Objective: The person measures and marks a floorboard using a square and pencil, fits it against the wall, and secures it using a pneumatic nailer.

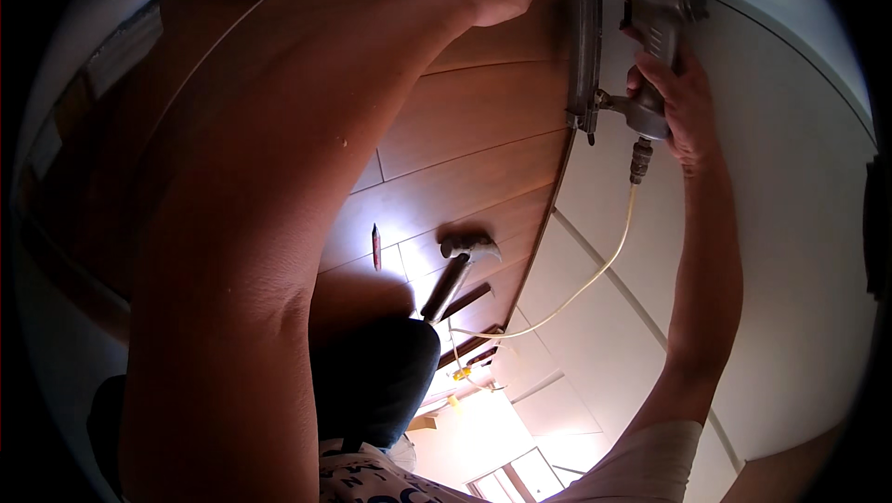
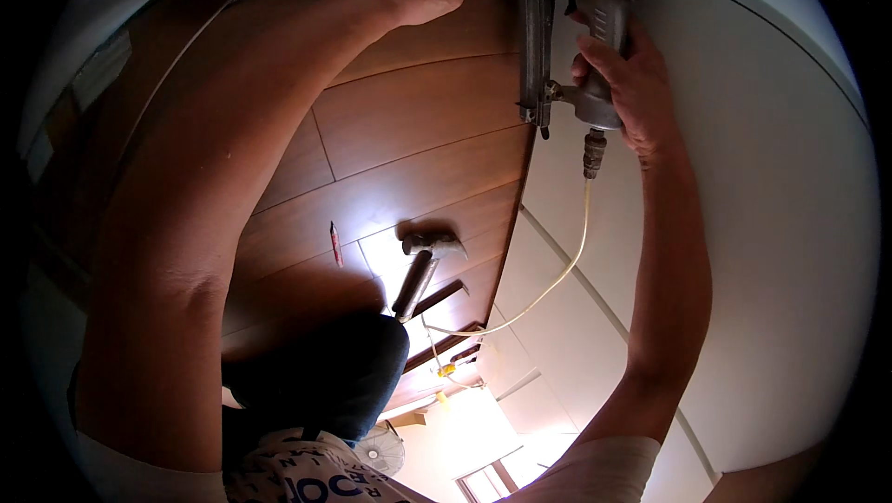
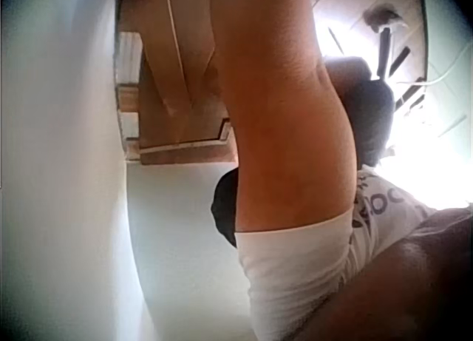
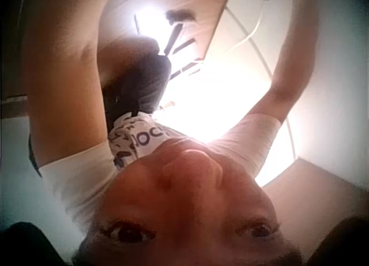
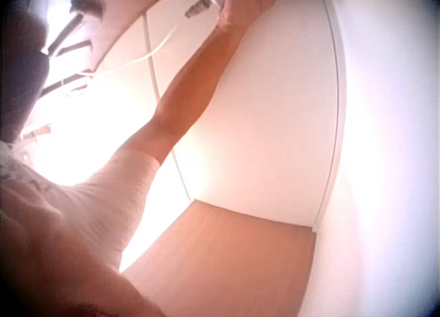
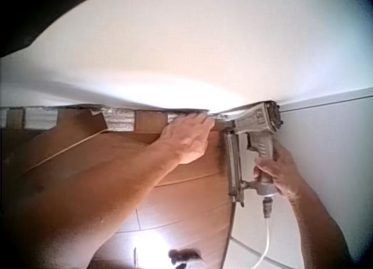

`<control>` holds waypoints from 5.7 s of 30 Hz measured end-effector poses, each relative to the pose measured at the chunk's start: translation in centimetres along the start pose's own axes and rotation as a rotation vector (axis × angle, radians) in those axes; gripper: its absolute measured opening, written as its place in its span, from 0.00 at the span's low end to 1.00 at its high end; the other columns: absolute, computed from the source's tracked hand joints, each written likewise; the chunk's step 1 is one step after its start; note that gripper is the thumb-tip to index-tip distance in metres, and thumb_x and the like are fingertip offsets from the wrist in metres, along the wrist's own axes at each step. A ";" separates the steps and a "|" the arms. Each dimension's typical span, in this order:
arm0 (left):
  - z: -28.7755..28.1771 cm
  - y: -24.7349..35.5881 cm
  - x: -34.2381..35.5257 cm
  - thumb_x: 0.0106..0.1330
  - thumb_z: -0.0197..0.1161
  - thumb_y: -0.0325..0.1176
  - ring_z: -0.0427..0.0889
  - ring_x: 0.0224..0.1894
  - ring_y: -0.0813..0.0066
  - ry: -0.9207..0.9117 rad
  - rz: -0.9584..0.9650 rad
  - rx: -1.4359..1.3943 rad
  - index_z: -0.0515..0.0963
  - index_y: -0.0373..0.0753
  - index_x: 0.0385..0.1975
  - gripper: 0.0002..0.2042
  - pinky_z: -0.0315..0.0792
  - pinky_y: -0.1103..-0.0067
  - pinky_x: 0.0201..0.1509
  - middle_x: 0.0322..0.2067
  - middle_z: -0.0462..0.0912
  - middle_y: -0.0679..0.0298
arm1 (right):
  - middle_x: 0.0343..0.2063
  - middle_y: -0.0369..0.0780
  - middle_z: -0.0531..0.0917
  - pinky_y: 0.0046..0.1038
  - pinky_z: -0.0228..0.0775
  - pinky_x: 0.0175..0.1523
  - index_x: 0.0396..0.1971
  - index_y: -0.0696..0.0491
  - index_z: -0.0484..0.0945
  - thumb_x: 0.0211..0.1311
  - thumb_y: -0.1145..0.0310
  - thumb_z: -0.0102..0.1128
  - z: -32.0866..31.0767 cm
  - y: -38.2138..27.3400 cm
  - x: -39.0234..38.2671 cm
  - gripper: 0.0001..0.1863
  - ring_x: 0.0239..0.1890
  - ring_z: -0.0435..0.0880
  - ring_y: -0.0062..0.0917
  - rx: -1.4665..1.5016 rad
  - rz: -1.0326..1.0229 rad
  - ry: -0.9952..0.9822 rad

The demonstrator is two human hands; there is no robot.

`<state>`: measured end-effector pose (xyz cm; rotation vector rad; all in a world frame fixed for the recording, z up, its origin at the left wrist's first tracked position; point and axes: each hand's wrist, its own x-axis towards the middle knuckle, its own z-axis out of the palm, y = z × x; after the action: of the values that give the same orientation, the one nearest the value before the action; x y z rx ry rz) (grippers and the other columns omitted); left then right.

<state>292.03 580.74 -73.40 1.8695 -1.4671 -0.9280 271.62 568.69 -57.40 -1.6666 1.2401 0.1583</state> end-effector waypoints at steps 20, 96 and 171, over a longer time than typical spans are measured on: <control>1.1 -0.6 0.5 0.78 0.43 0.32 0.63 0.76 0.52 0.077 0.028 -0.010 0.65 0.36 0.72 0.24 0.56 0.60 0.81 0.74 0.64 0.50 | 0.28 0.34 0.83 0.23 0.73 0.37 0.60 0.54 0.78 0.69 0.63 0.70 0.5 -0.3 0.0 0.23 0.30 0.80 0.18 -0.025 0.001 -0.001; 1.6 -0.6 0.9 0.78 0.43 0.32 0.59 0.79 0.56 0.068 0.037 0.017 0.64 0.37 0.73 0.24 0.52 0.62 0.83 0.76 0.63 0.52 | 0.28 0.34 0.82 0.24 0.72 0.37 0.61 0.53 0.78 0.70 0.60 0.68 0.1 -0.3 0.1 0.24 0.30 0.79 0.18 -0.108 -0.004 -0.003; 2.8 -0.8 3.4 0.74 0.53 0.39 0.72 0.66 0.54 -0.010 0.080 0.234 0.73 0.61 0.68 0.23 0.62 0.52 0.72 0.62 0.73 0.58 | 0.74 0.57 0.61 0.56 0.51 0.75 0.72 0.63 0.60 0.55 0.61 0.69 29.1 15.6 -9.6 0.46 0.72 0.63 0.54 -0.601 -0.333 0.879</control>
<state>290.79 577.53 -76.27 1.9550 -1.7058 -0.7564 267.55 597.66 -75.36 -2.5892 1.6014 -0.5120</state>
